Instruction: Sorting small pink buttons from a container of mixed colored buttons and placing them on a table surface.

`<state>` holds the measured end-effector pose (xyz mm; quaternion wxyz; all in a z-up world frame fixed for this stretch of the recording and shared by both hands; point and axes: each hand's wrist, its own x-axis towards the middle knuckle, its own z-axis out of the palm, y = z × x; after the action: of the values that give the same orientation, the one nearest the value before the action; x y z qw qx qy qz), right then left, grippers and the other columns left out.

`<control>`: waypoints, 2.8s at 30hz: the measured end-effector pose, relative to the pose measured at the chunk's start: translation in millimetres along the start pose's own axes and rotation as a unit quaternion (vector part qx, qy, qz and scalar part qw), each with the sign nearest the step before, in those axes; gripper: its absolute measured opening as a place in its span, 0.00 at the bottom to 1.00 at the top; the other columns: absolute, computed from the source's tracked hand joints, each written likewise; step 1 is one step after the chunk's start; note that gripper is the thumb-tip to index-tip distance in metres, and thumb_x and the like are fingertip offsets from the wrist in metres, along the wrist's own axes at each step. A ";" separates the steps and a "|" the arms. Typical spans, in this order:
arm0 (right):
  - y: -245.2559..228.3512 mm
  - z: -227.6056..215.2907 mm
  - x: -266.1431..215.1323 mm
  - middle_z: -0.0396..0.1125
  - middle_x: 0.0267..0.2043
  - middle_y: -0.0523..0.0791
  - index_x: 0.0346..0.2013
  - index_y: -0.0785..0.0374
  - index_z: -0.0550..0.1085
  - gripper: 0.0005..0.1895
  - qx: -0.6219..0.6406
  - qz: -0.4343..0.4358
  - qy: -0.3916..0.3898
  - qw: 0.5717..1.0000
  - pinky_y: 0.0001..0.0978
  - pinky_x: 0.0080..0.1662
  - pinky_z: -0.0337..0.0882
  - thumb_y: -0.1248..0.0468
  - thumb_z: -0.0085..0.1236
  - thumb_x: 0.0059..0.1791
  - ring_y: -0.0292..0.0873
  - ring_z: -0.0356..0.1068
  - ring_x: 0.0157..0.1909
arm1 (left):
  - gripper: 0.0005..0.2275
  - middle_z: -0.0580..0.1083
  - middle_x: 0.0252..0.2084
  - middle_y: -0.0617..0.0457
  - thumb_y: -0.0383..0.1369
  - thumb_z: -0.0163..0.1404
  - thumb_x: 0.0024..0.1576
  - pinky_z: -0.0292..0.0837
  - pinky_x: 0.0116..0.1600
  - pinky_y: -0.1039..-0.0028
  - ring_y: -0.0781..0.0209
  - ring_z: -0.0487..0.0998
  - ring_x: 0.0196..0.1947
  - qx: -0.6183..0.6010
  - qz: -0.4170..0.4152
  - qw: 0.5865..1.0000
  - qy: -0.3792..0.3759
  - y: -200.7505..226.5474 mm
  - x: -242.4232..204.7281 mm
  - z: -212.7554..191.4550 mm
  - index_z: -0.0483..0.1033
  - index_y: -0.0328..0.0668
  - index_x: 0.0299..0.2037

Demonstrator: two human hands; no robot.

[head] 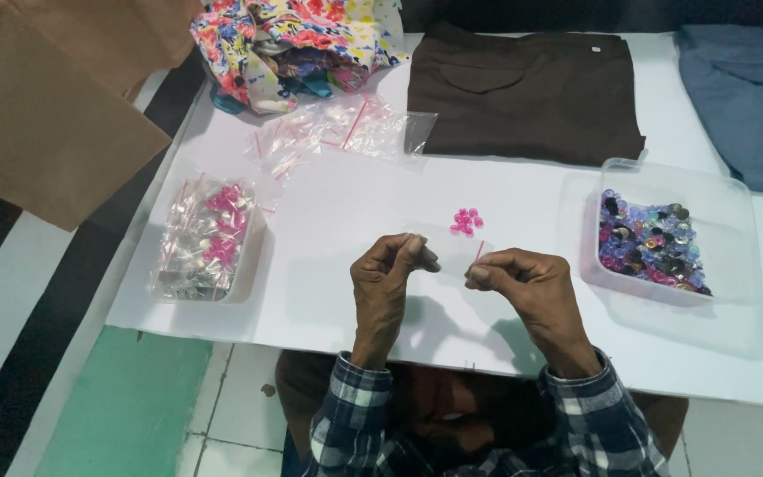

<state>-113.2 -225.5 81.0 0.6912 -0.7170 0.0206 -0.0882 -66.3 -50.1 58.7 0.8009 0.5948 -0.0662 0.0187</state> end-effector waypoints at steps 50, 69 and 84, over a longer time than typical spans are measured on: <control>-26.2 3.0 10.5 0.75 0.43 0.46 0.49 0.49 0.79 0.15 -0.596 -0.455 0.002 0.662 0.34 0.42 0.79 0.67 0.59 0.49 0.47 0.79 0.44 | 0.13 0.79 0.34 0.37 0.18 0.54 0.51 0.80 0.35 0.66 0.45 0.84 0.29 0.571 0.301 0.758 -0.100 43.1 4.1 24.9 0.80 0.30 0.47; -92.9 -3.7 46.6 0.77 0.34 0.53 0.41 0.59 0.80 0.07 -0.587 -0.381 -0.173 0.693 0.29 0.33 0.80 0.70 0.61 0.49 0.49 0.80 0.39 | 0.12 0.77 0.21 0.42 0.21 0.43 0.58 0.81 0.30 0.59 0.53 0.82 0.19 0.632 0.156 0.726 -0.222 107.4 45.0 29.1 0.81 0.36 0.45; -24.4 -10.3 75.3 0.73 0.55 0.51 0.56 0.59 0.76 0.20 -0.209 -0.259 -0.173 0.927 0.40 0.49 0.79 0.75 0.59 0.49 0.51 0.75 0.52 | 0.10 0.78 0.23 0.34 0.20 0.47 0.57 0.79 0.22 0.70 0.48 0.83 0.22 0.520 0.086 0.839 -0.137 71.3 65.7 19.1 0.80 0.27 0.45</control>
<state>-43.0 -246.0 113.0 0.4716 -0.8296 -0.2676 -0.1330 -10.6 -50.7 140.3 0.3523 0.9120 -0.2065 0.0379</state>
